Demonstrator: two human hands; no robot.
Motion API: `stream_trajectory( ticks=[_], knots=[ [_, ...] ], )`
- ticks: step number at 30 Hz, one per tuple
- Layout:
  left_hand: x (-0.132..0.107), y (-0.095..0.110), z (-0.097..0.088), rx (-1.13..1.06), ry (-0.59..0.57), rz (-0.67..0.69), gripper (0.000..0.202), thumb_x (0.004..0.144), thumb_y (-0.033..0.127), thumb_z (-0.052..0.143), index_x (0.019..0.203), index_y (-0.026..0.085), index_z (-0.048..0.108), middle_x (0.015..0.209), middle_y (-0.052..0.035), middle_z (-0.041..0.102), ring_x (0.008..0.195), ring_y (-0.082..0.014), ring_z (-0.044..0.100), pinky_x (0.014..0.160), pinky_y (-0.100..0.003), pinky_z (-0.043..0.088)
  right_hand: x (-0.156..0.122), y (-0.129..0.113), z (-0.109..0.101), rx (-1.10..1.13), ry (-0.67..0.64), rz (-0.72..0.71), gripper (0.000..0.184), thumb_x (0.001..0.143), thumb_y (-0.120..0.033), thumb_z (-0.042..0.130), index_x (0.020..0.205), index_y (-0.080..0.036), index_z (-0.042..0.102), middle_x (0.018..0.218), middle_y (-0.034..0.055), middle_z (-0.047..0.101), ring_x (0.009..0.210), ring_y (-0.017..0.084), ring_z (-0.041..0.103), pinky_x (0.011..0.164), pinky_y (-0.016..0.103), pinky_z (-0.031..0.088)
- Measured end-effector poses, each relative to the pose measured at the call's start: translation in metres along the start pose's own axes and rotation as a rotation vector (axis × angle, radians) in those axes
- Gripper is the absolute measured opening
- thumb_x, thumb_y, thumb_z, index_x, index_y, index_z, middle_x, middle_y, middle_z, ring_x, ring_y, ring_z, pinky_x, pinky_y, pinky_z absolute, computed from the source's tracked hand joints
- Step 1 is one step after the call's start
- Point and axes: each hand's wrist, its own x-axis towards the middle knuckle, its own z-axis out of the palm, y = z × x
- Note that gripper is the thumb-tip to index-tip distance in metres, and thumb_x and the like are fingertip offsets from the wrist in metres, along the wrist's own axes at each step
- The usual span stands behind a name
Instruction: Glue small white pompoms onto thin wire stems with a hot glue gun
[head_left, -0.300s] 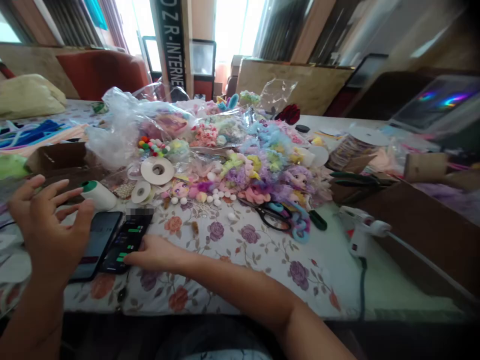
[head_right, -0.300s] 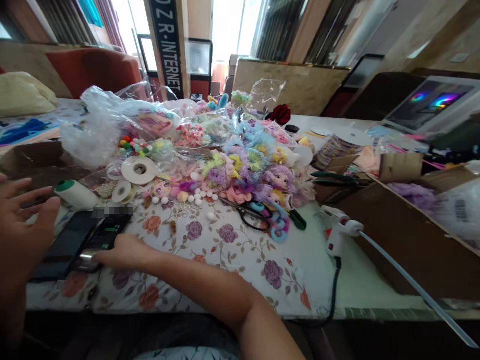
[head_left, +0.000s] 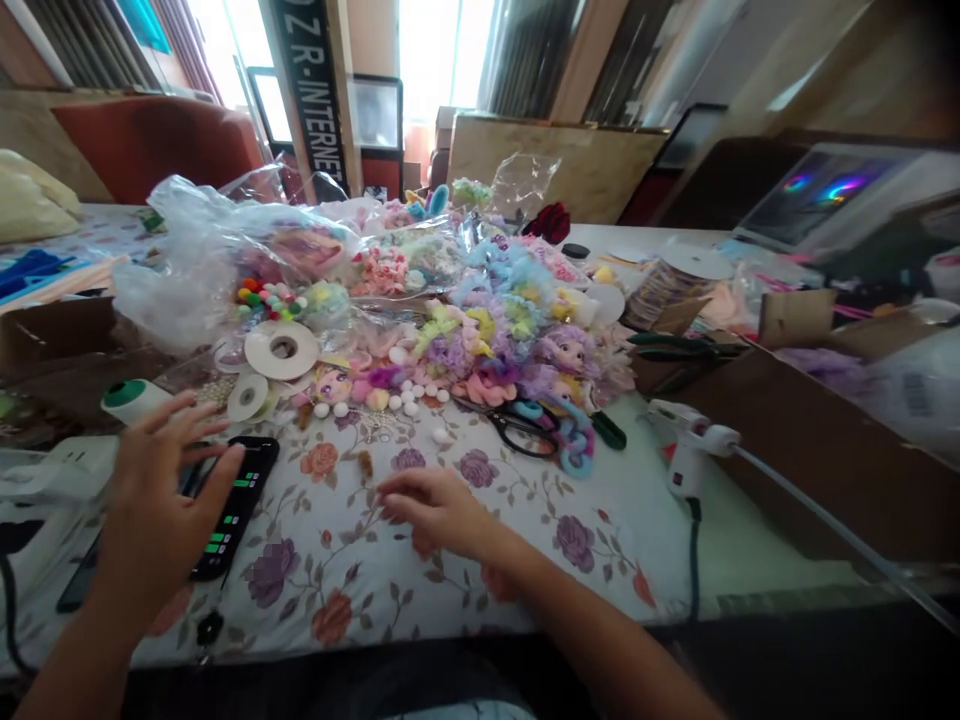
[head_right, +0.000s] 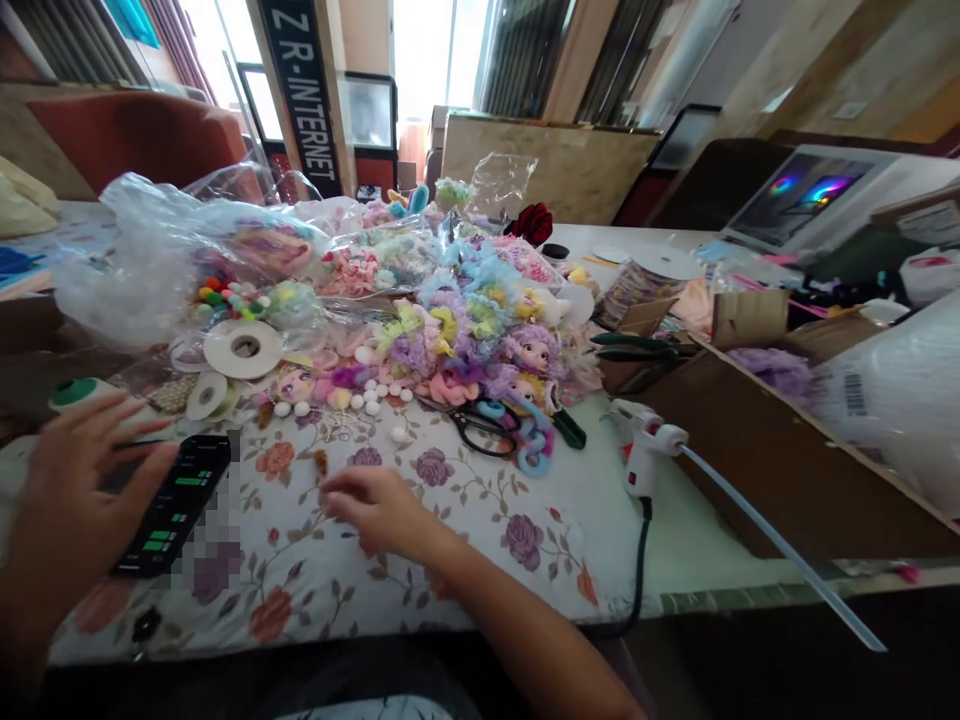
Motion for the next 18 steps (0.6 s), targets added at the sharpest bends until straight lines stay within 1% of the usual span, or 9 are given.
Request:
stream_trajectory(
  ticks=[2,4,5,6,7,9,12,15,18],
  knots=[
    [-0.008,0.005,0.016,0.056,-0.125,0.085,0.044,0.082,0.036,0.06,0.125,0.042,0.052,0.132,-0.0036,0.051,0.102,-0.0291,0.065,0.091,-0.051,0.057,-0.021,0.012,-0.035,-0.144,0.239,-0.009,0.028,0.089,-0.034,0.054,0.104,-0.015,0.07,0.094,0.0092,0.074,0.083,0.021,0.069,0.076,0.033,0.053],
    [-0.017,0.012,0.035,0.073,-0.253,0.16,0.045,0.086,0.035,0.055,0.131,0.04,0.047,0.13,-0.0048,0.055,0.11,-0.0285,0.062,0.098,-0.049,0.053,-0.036,0.024,-0.07,-0.408,0.502,-0.034,0.026,0.089,-0.031,0.053,0.102,-0.017,0.069,0.1,0.0112,0.073,0.09,0.024,0.067,0.082,0.038,0.052],
    [-0.021,0.018,0.045,0.067,-0.322,0.197,0.046,0.088,0.034,0.053,0.133,0.039,0.044,0.131,-0.0059,0.055,0.116,-0.0282,0.06,0.1,-0.047,0.052,-0.041,0.031,-0.086,-0.546,0.611,-0.062,0.026,0.09,-0.029,0.051,0.104,-0.016,0.069,0.102,0.0129,0.072,0.092,0.026,0.066,0.086,0.041,0.05],
    [-0.025,0.025,0.055,0.052,-0.388,0.242,0.045,0.09,0.033,0.051,0.135,0.037,0.043,0.132,-0.0071,0.055,0.12,-0.0277,0.057,0.1,-0.045,0.051,-0.043,0.037,-0.1,-0.682,0.667,-0.075,0.027,0.089,-0.024,0.049,0.105,-0.014,0.068,0.105,0.0149,0.07,0.096,0.028,0.065,0.088,0.043,0.049],
    [-0.029,0.033,0.065,0.032,-0.444,0.287,0.043,0.091,0.033,0.049,0.134,0.035,0.045,0.132,-0.0081,0.057,0.12,-0.0269,0.057,0.098,-0.043,0.052,-0.044,0.042,-0.111,-0.805,0.69,-0.074,0.028,0.088,-0.02,0.048,0.107,-0.013,0.067,0.106,0.0164,0.069,0.1,0.03,0.062,0.091,0.044,0.047],
    [-0.036,0.05,0.084,-0.02,-0.558,0.381,0.036,0.093,0.031,0.046,0.129,0.032,0.051,0.127,-0.0088,0.061,0.115,-0.0246,0.061,0.094,-0.039,0.055,-0.041,0.05,-0.127,-0.996,0.651,-0.043,0.029,0.086,-0.014,0.048,0.108,-0.01,0.066,0.105,0.0184,0.067,0.104,0.031,0.059,0.092,0.045,0.046],
    [-0.042,0.072,0.109,-0.075,-0.65,0.444,0.032,0.095,0.027,0.043,0.124,0.025,0.057,0.124,-0.0117,0.063,0.111,-0.0232,0.063,0.089,-0.035,0.056,-0.031,0.053,-0.138,-1.154,0.553,0.023,0.025,0.085,-0.015,0.053,0.106,-0.009,0.066,0.101,0.0178,0.065,0.1,0.031,0.058,0.089,0.042,0.046],
    [-0.039,0.08,0.128,-0.037,-0.655,0.445,0.031,0.095,0.025,0.041,0.121,0.022,0.059,0.124,-0.0128,0.063,0.11,-0.0249,0.064,0.085,-0.036,0.057,-0.023,0.052,-0.143,-1.233,0.506,0.076,0.019,0.086,-0.022,0.059,0.099,-0.011,0.066,0.098,0.0157,0.063,0.095,0.03,0.058,0.083,0.039,0.046],
    [-0.03,0.08,0.139,0.021,-0.608,0.43,0.03,0.096,0.021,0.038,0.116,0.02,0.061,0.12,-0.0114,0.065,0.106,-0.0246,0.065,0.082,-0.036,0.056,-0.018,0.05,-0.146,-1.255,0.472,0.132,0.018,0.084,-0.025,0.064,0.096,-0.011,0.066,0.097,0.0141,0.064,0.093,0.028,0.059,0.081,0.036,0.044]
  ],
)
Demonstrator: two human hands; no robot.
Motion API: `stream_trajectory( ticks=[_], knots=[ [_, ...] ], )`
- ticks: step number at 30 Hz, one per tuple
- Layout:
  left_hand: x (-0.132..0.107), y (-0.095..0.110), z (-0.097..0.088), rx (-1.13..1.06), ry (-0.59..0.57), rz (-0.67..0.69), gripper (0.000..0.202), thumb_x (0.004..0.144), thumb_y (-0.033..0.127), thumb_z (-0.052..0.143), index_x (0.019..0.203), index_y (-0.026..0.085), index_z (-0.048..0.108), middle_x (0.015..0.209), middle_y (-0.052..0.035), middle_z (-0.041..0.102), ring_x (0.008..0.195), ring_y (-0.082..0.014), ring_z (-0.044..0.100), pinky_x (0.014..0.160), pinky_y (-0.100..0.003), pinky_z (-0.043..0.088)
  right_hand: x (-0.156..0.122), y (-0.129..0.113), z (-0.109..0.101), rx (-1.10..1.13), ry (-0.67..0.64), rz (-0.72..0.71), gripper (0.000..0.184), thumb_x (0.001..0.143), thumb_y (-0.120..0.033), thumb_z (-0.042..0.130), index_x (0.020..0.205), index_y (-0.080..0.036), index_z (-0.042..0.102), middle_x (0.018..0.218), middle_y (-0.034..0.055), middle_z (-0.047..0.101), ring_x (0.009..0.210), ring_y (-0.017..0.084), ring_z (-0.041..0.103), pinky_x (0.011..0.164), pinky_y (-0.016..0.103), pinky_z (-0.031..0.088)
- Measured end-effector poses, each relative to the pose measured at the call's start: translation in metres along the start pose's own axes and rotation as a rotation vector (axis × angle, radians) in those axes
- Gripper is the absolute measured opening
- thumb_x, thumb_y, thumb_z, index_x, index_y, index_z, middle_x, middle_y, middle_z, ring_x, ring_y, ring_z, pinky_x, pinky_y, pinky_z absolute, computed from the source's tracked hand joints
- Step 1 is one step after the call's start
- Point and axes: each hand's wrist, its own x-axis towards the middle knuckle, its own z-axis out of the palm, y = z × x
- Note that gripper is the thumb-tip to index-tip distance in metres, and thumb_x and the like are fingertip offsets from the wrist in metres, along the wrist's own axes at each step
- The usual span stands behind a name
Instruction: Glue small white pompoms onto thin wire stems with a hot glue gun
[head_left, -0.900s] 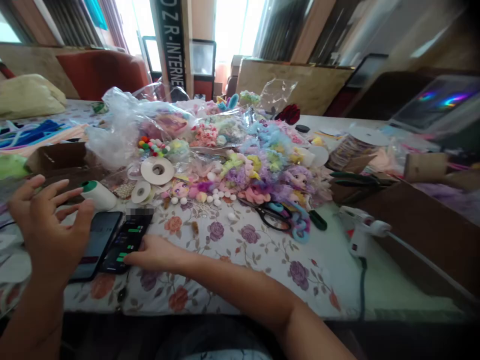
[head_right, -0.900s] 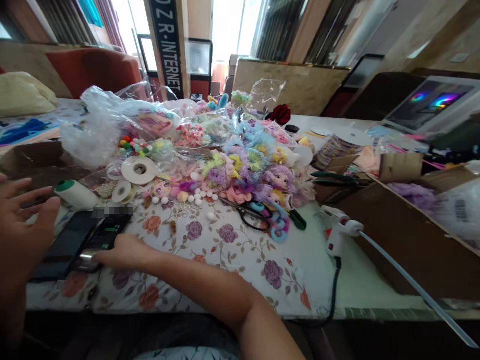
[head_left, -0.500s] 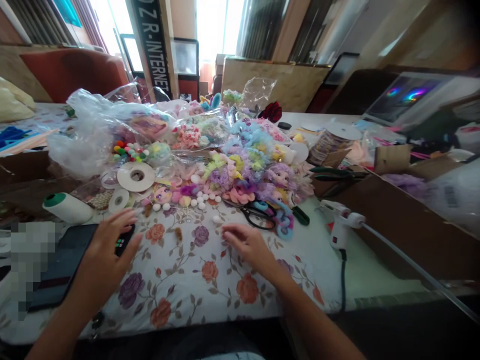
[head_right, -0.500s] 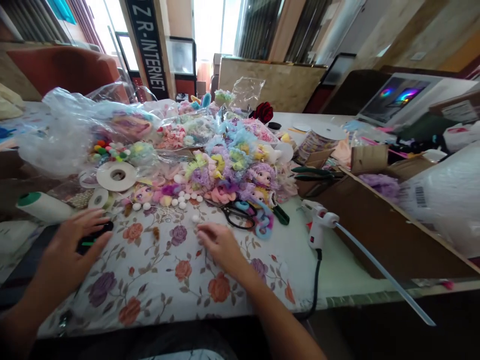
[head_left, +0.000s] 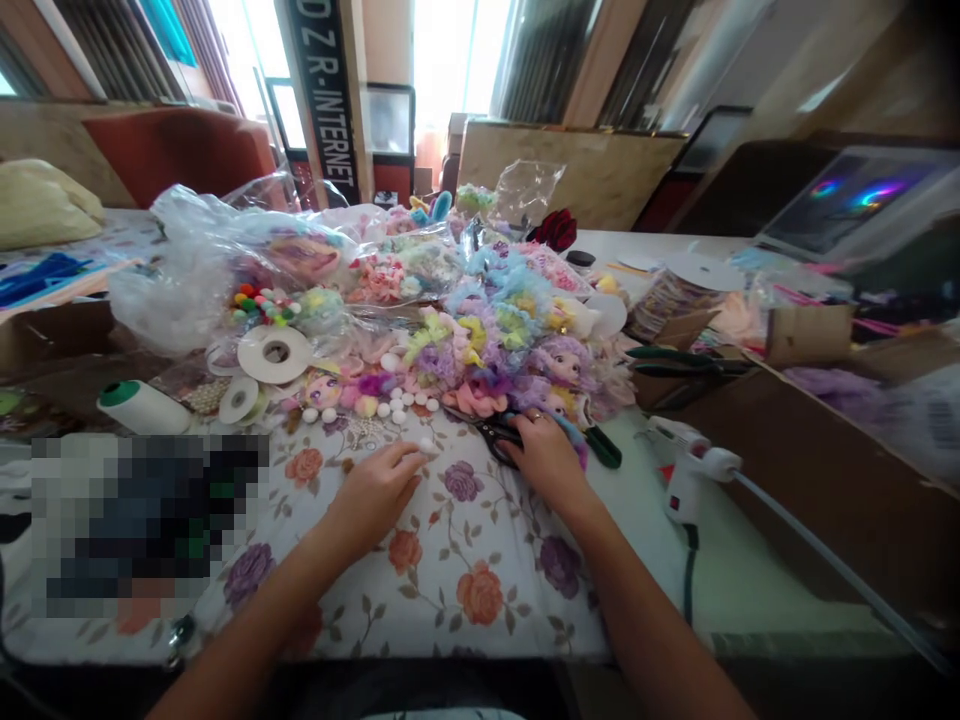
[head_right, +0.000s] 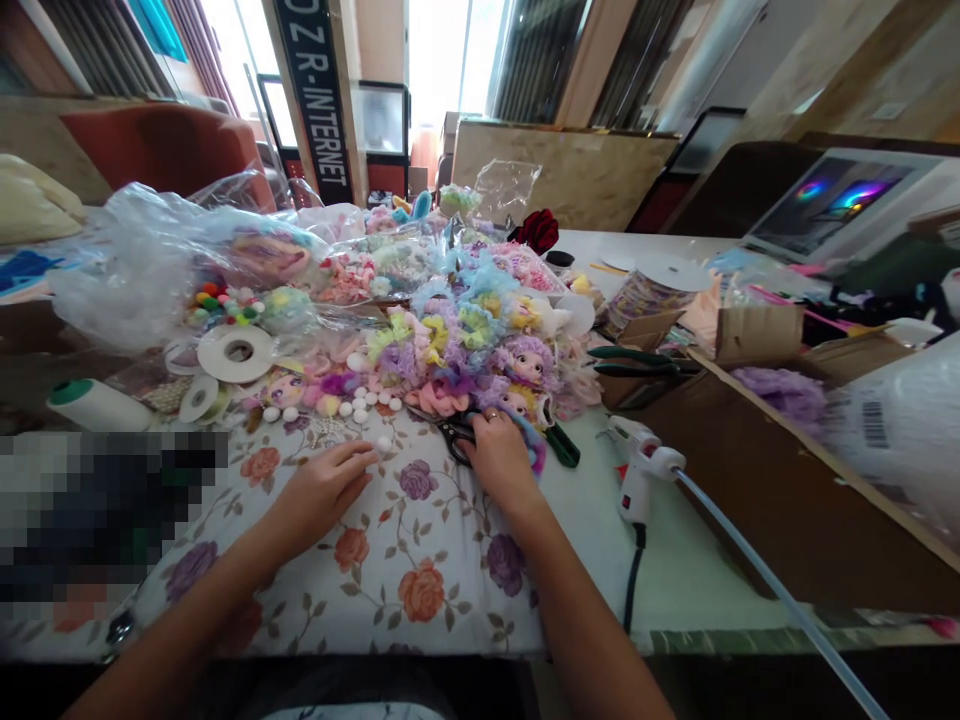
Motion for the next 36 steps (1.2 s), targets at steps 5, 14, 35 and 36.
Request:
stream_trajectory(
  ticks=[5,14,35,36],
  knots=[
    [0.024,-0.005,0.004,0.056,0.023,-0.065,0.022,0.092,0.021,0.047,0.107,0.019,0.063,0.112,-0.0106,0.065,0.1,-0.024,0.063,0.079,-0.034,0.054,0.003,-0.001,-0.005,0.007,-0.042,0.013,0.018,0.085,-0.026,0.064,0.097,-0.012,0.066,0.097,0.0128,0.066,0.095,0.027,0.06,0.078,0.032,0.043],
    [0.035,-0.007,0.017,-0.363,0.088,-0.243,0.013,0.085,0.022,0.059,0.097,0.02,0.065,0.096,-0.0066,0.065,0.085,-0.019,0.063,0.077,-0.032,0.052,-0.012,-0.025,-0.014,0.228,0.192,-0.006,0.017,0.088,-0.021,0.055,0.093,-0.013,0.069,0.091,0.014,0.07,0.09,0.029,0.064,0.076,0.036,0.046],
    [0.007,-0.005,0.004,-0.707,0.277,-0.318,0.013,0.077,0.025,0.073,0.088,0.02,0.071,0.092,-0.0044,0.068,0.082,-0.0164,0.065,0.075,-0.029,0.057,-0.016,-0.098,0.016,1.688,-0.235,0.204,0.028,0.066,-0.036,0.082,0.085,-0.018,0.072,0.077,0.0024,0.073,0.066,0.015,0.068,0.065,0.029,0.057],
    [0.007,-0.005,0.004,-0.704,0.265,-0.312,0.013,0.078,0.025,0.072,0.089,0.02,0.071,0.092,-0.0045,0.068,0.083,-0.0165,0.065,0.076,-0.029,0.056,-0.016,-0.097,0.016,1.676,-0.23,0.21,0.027,0.066,-0.036,0.082,0.084,-0.018,0.072,0.076,0.0023,0.072,0.064,0.015,0.067,0.063,0.028,0.056]
  ],
)
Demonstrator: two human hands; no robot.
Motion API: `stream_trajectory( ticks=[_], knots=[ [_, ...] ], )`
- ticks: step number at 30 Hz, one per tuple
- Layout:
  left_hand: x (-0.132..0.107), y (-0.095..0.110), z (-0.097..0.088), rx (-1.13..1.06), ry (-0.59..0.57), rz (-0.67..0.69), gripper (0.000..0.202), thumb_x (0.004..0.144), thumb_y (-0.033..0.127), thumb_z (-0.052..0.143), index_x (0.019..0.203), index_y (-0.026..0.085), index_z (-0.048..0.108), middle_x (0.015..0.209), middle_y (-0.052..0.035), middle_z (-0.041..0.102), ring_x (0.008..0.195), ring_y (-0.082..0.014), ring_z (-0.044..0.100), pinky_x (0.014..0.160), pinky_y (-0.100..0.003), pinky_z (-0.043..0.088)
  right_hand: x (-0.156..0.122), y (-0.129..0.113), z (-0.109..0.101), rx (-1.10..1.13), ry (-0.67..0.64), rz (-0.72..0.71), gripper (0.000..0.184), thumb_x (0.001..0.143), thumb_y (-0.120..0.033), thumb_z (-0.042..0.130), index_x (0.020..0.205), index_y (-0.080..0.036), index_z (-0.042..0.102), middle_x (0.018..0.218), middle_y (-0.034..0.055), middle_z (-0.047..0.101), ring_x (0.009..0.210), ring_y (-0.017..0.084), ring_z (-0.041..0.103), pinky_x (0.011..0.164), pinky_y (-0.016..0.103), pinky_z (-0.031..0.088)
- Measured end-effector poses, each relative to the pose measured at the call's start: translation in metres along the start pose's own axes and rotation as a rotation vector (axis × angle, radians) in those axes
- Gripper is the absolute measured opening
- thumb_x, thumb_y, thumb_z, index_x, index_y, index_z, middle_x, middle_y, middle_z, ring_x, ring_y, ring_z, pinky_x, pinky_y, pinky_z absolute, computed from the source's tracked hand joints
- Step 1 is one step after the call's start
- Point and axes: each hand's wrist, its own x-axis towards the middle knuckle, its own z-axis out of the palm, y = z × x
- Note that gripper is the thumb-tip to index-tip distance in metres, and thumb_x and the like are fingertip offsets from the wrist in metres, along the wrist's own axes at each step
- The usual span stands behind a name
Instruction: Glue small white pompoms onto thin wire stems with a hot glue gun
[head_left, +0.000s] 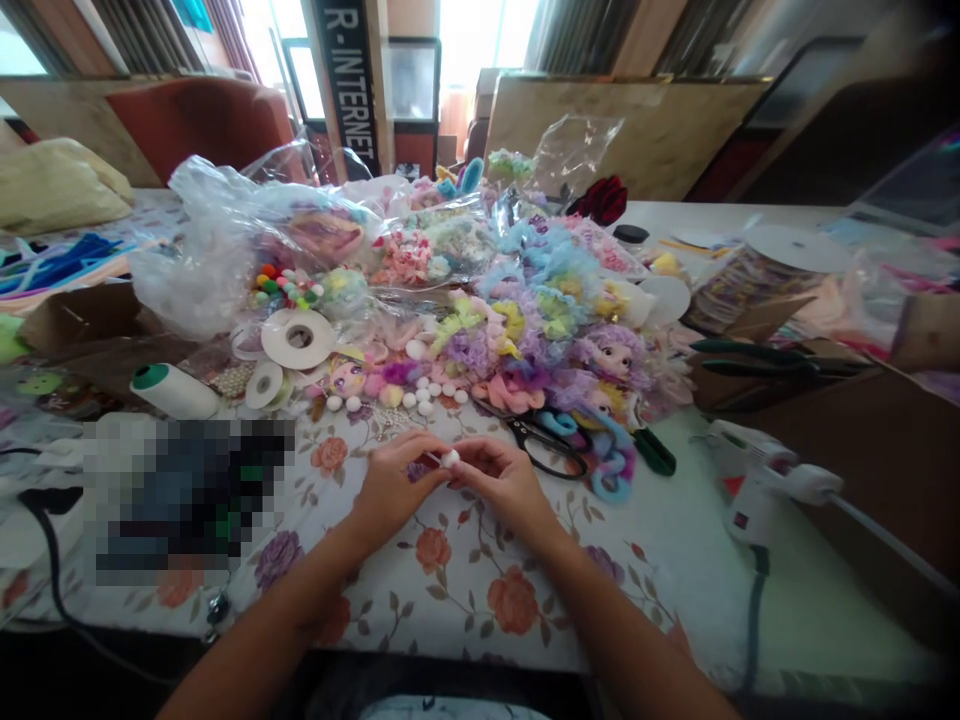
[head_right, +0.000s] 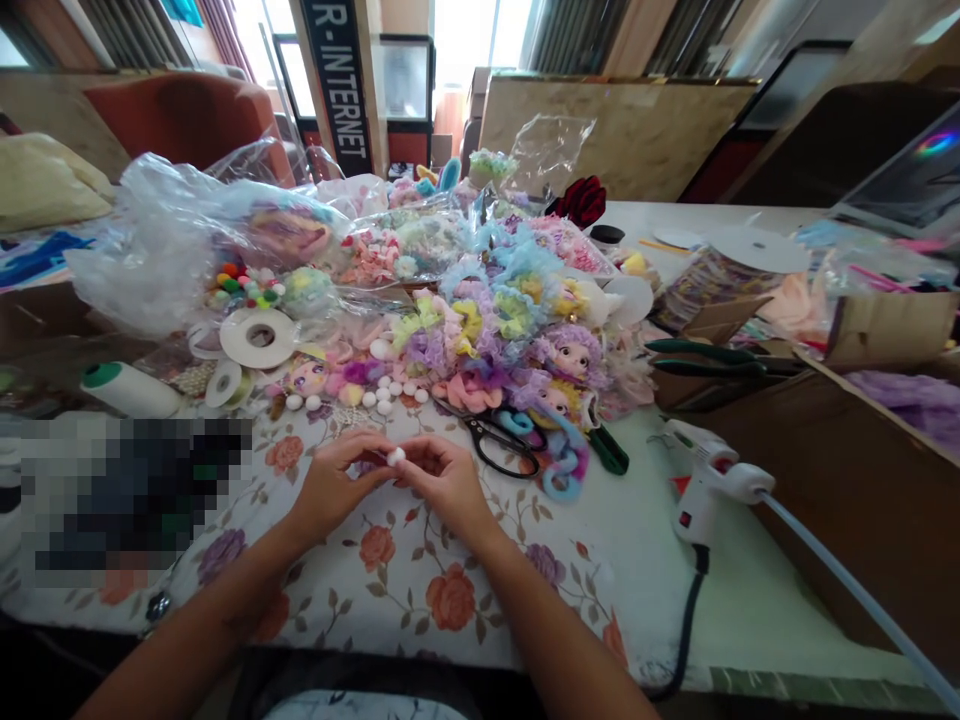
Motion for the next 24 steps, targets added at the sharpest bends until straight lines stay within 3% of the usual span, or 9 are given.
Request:
stream_trajectory(
  ticks=[13,18,24],
  knots=[
    [-0.0033,0.004,0.0011,-0.157,-0.003,-0.278,0.02,0.084,0.036,0.063,0.089,0.018,0.071,0.083,-0.0039,0.069,0.071,-0.0146,0.064,0.06,-0.023,0.051,-0.0029,-0.0045,0.0051,-0.056,0.087,0.003,0.029,0.064,-0.041,0.082,0.079,-0.018,0.071,0.068,0.0018,0.071,0.06,0.015,0.066,0.062,0.03,0.059],
    [-0.0032,0.0018,0.0022,-0.293,-0.023,-0.334,0.022,0.073,0.033,0.075,0.087,0.017,0.07,0.081,-0.0032,0.071,0.074,-0.0162,0.067,0.068,-0.025,0.054,-0.0044,-0.0068,0.0059,-0.076,0.086,-0.016,0.029,0.066,-0.042,0.08,0.08,-0.019,0.072,0.068,0.003,0.072,0.061,0.017,0.067,0.063,0.031,0.059],
    [-0.0028,0.0016,0.0022,-0.418,-0.053,-0.386,0.019,0.072,0.03,0.076,0.085,0.017,0.07,0.078,-0.0025,0.072,0.072,-0.0155,0.068,0.069,-0.026,0.055,-0.0059,-0.0092,0.0052,-0.091,0.041,-0.001,0.027,0.066,-0.041,0.081,0.078,-0.018,0.071,0.065,0.0012,0.07,0.057,0.014,0.066,0.059,0.028,0.057]
  ],
)
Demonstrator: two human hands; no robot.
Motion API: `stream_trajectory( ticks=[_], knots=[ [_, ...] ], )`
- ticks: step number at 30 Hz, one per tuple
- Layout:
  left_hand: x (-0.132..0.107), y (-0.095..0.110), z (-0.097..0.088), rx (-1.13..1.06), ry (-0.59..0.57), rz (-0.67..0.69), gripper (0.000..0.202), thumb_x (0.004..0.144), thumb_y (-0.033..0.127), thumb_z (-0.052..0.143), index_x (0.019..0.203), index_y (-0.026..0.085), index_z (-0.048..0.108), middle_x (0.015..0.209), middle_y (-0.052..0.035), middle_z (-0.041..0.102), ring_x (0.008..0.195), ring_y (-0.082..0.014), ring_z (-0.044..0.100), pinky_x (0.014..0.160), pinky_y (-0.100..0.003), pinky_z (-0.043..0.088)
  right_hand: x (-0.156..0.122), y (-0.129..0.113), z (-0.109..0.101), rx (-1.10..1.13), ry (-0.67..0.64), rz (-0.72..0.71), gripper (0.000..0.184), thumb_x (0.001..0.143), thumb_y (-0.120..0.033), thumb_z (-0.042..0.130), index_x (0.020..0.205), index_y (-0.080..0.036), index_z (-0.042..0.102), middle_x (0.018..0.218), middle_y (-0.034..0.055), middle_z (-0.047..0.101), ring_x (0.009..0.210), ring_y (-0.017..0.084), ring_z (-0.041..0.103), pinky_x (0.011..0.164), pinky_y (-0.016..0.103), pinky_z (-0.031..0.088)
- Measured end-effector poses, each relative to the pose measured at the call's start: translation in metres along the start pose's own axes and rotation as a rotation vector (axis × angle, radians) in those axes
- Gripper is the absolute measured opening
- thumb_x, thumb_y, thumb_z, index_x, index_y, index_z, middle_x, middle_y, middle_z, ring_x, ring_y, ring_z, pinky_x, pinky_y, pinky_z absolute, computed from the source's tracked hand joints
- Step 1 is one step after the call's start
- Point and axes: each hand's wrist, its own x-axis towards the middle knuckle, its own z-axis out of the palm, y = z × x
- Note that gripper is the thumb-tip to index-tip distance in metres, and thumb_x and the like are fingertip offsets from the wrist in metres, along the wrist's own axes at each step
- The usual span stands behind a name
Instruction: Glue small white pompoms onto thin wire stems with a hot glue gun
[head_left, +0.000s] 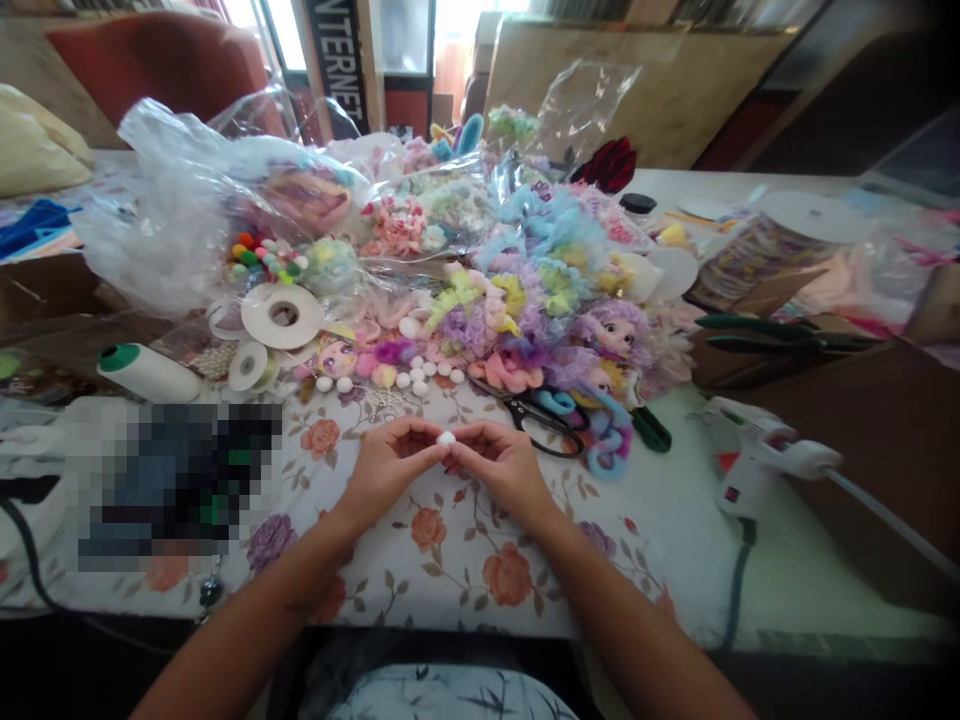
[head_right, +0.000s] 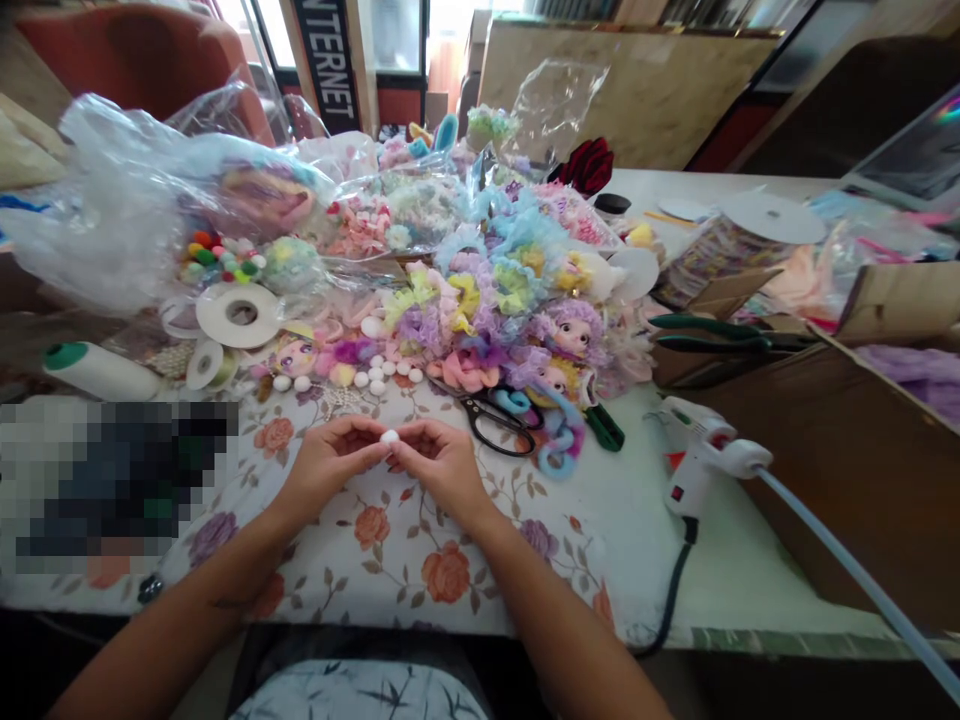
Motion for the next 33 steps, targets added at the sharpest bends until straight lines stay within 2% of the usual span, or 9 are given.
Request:
stream_trajectory(
  ticks=[8,13,19,26,30,33],
  knots=[
    [0.0006,0.0,0.0029,-0.036,0.026,-0.067,0.019,0.067,0.03,0.078,0.078,0.015,0.071,0.074,-0.0038,0.072,0.069,-0.0162,0.066,0.066,-0.028,0.054,0.0007,0.0074,0.003,-0.001,0.019,0.04,0.025,0.066,-0.04,0.078,0.073,-0.018,0.068,0.059,-0.0006,0.067,0.052,0.014,0.063,0.049,0.026,0.055],
    [0.0015,-0.0002,0.0016,-0.097,0.043,-0.147,0.021,0.064,0.03,0.08,0.077,0.016,0.073,0.073,-0.0036,0.073,0.067,-0.0159,0.067,0.067,-0.028,0.055,0.0003,0.0069,0.003,0.059,-0.004,0.086,0.028,0.067,-0.04,0.078,0.076,-0.017,0.067,0.061,0.0,0.068,0.053,0.013,0.063,0.052,0.026,0.055],
    [0.0016,-0.0013,0.0016,-0.05,0.069,-0.071,0.023,0.064,0.034,0.08,0.077,0.016,0.073,0.074,-0.0044,0.073,0.068,-0.0171,0.068,0.066,-0.029,0.056,-0.0021,0.0067,0.007,0.006,0.019,-0.005,0.032,0.066,-0.043,0.08,0.08,-0.018,0.067,0.067,0.0003,0.068,0.058,0.014,0.062,0.057,0.027,0.054],
    [0.0013,-0.0028,0.003,-0.068,0.086,-0.086,0.022,0.065,0.032,0.079,0.077,0.016,0.072,0.073,-0.0038,0.073,0.067,-0.0152,0.066,0.065,-0.027,0.054,-0.0031,0.0053,0.0057,-0.143,0.008,-0.072,0.026,0.08,-0.044,0.068,0.085,-0.019,0.071,0.066,0.0015,0.069,0.058,0.015,0.064,0.058,0.028,0.055],
    [0.001,-0.0043,0.0049,-0.056,0.08,-0.064,0.024,0.068,0.034,0.078,0.08,0.015,0.07,0.075,-0.0043,0.072,0.069,-0.0161,0.067,0.068,-0.029,0.055,-0.0031,0.0074,0.0046,-0.147,0.024,-0.085,0.024,0.079,-0.043,0.069,0.087,-0.02,0.072,0.068,0.0022,0.071,0.061,0.017,0.067,0.06,0.029,0.056],
    [0.0013,-0.0038,0.0056,-0.066,0.048,-0.052,0.027,0.067,0.036,0.078,0.082,0.016,0.069,0.078,-0.0043,0.072,0.073,-0.017,0.068,0.071,-0.03,0.056,-0.0033,0.0088,0.0046,-0.136,0.062,-0.09,0.023,0.077,-0.042,0.071,0.083,-0.02,0.072,0.063,0.0016,0.069,0.057,0.017,0.065,0.056,0.029,0.055]
  ],
)
